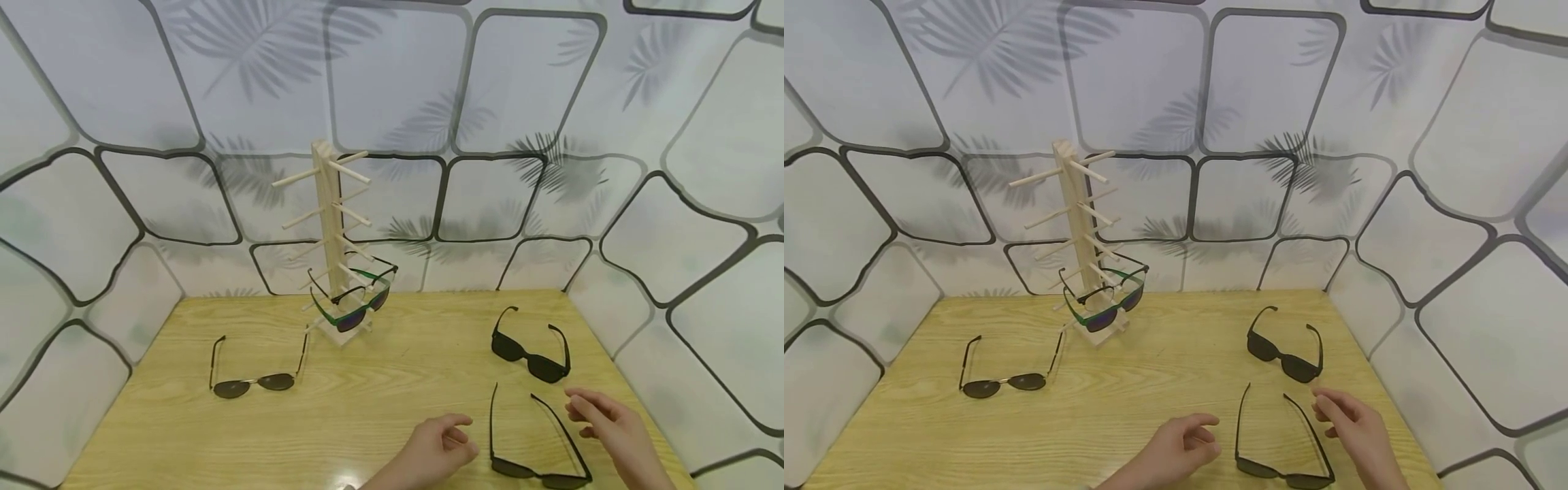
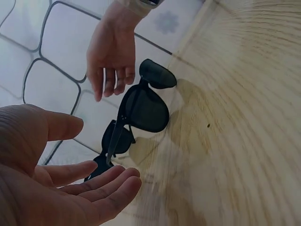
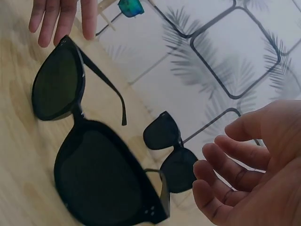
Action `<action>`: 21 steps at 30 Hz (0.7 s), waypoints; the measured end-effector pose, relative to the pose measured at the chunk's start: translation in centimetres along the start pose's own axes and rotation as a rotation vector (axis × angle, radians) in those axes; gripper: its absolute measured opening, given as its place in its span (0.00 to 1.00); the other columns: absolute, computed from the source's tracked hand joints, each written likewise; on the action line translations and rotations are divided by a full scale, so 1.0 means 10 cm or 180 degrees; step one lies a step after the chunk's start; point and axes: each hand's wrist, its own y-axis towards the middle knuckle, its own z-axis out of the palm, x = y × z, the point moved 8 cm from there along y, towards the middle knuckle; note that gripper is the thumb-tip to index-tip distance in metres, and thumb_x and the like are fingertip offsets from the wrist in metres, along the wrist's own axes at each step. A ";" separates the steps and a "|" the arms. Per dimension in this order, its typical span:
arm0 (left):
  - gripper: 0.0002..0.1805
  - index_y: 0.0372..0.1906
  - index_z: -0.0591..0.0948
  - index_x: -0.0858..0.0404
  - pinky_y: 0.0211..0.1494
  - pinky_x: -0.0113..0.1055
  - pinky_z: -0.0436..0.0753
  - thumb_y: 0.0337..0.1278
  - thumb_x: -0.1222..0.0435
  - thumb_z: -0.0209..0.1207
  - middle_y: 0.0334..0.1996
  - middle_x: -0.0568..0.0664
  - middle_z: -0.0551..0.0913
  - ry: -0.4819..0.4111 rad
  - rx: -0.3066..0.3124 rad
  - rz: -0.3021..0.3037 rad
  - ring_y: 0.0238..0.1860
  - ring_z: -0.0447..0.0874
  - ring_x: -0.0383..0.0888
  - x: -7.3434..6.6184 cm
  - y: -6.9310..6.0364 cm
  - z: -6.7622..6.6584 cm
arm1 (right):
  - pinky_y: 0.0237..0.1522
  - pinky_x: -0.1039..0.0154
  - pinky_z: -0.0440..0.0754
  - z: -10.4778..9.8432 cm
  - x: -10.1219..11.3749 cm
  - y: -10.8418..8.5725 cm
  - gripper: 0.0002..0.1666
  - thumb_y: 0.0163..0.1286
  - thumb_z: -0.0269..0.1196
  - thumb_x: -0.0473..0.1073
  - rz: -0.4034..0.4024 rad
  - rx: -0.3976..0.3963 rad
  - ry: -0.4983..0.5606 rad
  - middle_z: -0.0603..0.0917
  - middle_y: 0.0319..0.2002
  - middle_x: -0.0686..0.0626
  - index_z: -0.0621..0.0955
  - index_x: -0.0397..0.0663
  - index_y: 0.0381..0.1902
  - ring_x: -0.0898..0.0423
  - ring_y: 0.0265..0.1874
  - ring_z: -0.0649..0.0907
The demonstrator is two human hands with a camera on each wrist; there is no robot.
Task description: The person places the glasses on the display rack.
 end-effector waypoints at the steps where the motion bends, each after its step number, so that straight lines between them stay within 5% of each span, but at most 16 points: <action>1: 0.24 0.67 0.81 0.63 0.45 0.37 0.90 0.70 0.61 0.64 0.46 0.48 0.88 0.0006 0.0008 -0.0015 0.42 0.88 0.39 0.01 0.02 0.03 | 0.47 0.60 0.89 -0.01 -0.03 -0.01 0.32 0.81 0.60 0.60 0.0043 0.0001 -0.0011 0.89 0.46 0.62 0.80 0.47 0.71 0.65 0.43 0.86; 21: 0.25 0.66 0.81 0.69 0.41 0.34 0.87 0.68 0.65 0.67 0.38 0.44 0.88 -0.0206 -0.0009 -0.0287 0.37 0.86 0.37 0.12 0.19 0.30 | 0.47 0.53 0.91 0.09 -0.50 -0.03 0.39 0.78 0.62 0.63 0.0294 0.0186 -0.0456 0.86 0.60 0.37 0.78 0.36 0.70 0.52 0.47 0.88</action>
